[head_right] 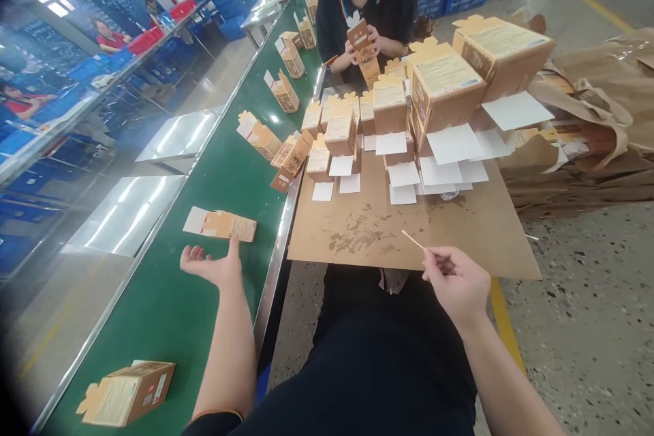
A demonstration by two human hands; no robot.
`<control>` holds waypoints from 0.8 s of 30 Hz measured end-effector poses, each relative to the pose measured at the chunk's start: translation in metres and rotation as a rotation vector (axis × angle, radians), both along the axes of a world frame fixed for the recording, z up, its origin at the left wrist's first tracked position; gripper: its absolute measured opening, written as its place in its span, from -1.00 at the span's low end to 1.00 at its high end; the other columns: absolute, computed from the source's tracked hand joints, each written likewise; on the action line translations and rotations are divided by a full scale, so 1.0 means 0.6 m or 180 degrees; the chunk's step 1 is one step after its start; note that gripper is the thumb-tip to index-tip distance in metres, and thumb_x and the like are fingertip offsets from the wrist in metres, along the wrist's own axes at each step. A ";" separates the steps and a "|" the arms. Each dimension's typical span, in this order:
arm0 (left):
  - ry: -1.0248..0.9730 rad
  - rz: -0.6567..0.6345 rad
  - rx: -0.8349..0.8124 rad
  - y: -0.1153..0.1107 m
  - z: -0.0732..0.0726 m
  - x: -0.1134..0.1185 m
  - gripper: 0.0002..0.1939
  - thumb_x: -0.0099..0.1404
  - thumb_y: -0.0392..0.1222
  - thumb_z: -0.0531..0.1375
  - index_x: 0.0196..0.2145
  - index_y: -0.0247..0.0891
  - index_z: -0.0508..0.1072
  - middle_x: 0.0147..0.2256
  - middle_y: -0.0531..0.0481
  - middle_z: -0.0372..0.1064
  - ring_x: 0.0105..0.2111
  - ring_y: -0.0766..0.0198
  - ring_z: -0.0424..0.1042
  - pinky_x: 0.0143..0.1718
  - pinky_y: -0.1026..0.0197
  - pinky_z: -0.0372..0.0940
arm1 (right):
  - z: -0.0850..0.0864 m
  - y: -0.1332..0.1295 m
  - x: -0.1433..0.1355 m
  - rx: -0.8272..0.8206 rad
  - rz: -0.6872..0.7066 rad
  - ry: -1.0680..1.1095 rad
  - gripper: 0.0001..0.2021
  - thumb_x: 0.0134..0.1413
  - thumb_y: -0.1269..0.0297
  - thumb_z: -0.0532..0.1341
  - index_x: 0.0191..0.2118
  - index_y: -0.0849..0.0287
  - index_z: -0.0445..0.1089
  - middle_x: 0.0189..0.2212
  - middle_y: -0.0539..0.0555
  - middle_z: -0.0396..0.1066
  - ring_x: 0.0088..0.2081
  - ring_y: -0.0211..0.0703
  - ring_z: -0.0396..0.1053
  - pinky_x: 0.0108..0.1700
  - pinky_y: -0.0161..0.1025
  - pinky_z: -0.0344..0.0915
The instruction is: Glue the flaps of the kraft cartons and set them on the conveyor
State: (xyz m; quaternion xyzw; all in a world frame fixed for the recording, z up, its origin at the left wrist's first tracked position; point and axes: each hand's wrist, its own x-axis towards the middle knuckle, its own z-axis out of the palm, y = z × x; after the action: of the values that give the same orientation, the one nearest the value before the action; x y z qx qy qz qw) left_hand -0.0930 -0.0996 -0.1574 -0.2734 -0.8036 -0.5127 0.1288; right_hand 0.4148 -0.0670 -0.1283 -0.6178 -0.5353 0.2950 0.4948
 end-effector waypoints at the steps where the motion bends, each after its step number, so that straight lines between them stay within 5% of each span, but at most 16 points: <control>1: 0.0142 -0.0055 0.0074 0.004 0.001 0.016 -0.02 0.07 -0.05 0.59 0.27 -0.09 0.12 0.28 -0.25 0.18 0.29 -0.13 0.42 0.39 -0.36 0.38 | 0.000 -0.002 0.007 -0.0032 -0.0084 0.0023 -0.47 0.28 -0.38 0.42 -0.30 0.05 0.65 -0.56 0.06 0.56 -0.60 -0.08 0.52 -0.50 -0.13 0.58; 3: 0.0333 -0.0664 -0.0008 0.037 0.006 0.047 -0.11 0.14 -0.04 0.56 0.27 -0.12 0.21 0.26 -0.24 0.21 0.26 -0.11 0.44 0.36 -0.29 0.41 | 0.001 -0.004 0.018 -0.0083 -0.0199 0.0057 -0.45 0.25 -0.41 0.43 -0.28 0.05 0.65 -0.56 0.06 0.55 -0.60 -0.07 0.51 -0.49 -0.12 0.59; 6: 0.0056 -0.1389 -0.0349 0.150 0.018 0.080 -0.03 0.13 -0.11 0.57 0.38 -0.13 0.24 0.35 -0.31 0.23 0.38 -0.17 0.37 0.42 -0.24 0.36 | 0.009 0.003 0.021 -0.0091 -0.0207 0.0056 -0.37 0.19 -0.51 0.42 -0.31 0.05 0.65 -0.56 0.06 0.55 -0.61 -0.10 0.49 -0.51 -0.13 0.58; 9: -0.0593 -0.1228 -0.0519 0.282 0.032 0.091 -0.07 0.06 -0.27 0.57 0.33 -0.19 0.34 0.25 -0.29 0.40 0.33 -0.15 0.45 0.42 -0.19 0.35 | 0.020 0.011 0.016 -0.0009 -0.0176 0.0091 -0.32 0.15 -0.56 0.42 -0.33 0.07 0.64 -0.56 0.06 0.54 -0.62 -0.13 0.48 -0.51 -0.15 0.57; 12: -0.0903 -0.1111 -0.0443 0.342 0.045 0.095 -0.53 0.17 -0.30 0.46 0.03 -0.20 0.50 -0.08 -0.09 0.54 0.01 0.01 0.60 0.22 -0.08 0.48 | 0.024 0.004 0.020 0.0140 -0.0289 0.0039 -0.39 0.21 -0.48 0.43 -0.30 0.05 0.65 -0.55 0.06 0.55 -0.61 -0.10 0.49 -0.51 -0.12 0.57; 15: -0.0714 -0.1011 -0.0217 0.299 0.049 0.103 -0.85 0.32 -0.23 0.33 -0.15 -0.18 0.49 -0.21 -0.03 0.48 -0.10 0.08 0.56 0.15 -0.04 0.49 | 0.017 -0.015 0.039 0.0232 -0.0482 0.0002 -0.51 0.29 -0.37 0.43 -0.27 -0.01 0.66 -0.54 0.04 0.56 -0.61 -0.05 0.51 -0.52 -0.07 0.57; 19: 0.0344 -0.1201 0.0172 0.152 0.030 0.110 -0.89 0.31 -0.14 0.39 -0.21 -0.16 0.60 -0.25 -0.06 0.49 -0.15 0.03 0.51 0.14 -0.10 0.47 | 0.006 -0.024 0.078 0.0145 -0.0719 -0.0114 -0.52 0.31 -0.35 0.42 -0.28 -0.01 0.64 -0.55 0.04 0.54 -0.60 -0.04 0.51 -0.51 -0.07 0.57; 24: 0.0919 -0.1944 -0.0014 0.023 -0.015 0.161 -0.97 0.33 -0.16 0.44 -0.25 -0.08 0.73 -0.28 -0.07 0.49 -0.23 0.03 0.52 -0.02 -0.08 0.49 | 0.025 0.044 0.124 0.0077 -0.0644 -0.0846 -0.51 0.32 -0.28 0.36 -0.31 0.09 0.59 -0.52 0.11 0.58 -0.51 -0.04 0.58 -0.34 -0.10 0.59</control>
State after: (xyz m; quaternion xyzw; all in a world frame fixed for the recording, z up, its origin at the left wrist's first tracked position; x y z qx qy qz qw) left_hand 0.0034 -0.0857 -0.1665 -0.5715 -0.6593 -0.4818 0.0811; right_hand 0.4893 -0.0406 -0.1132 -0.6961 -0.5346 0.1530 0.4542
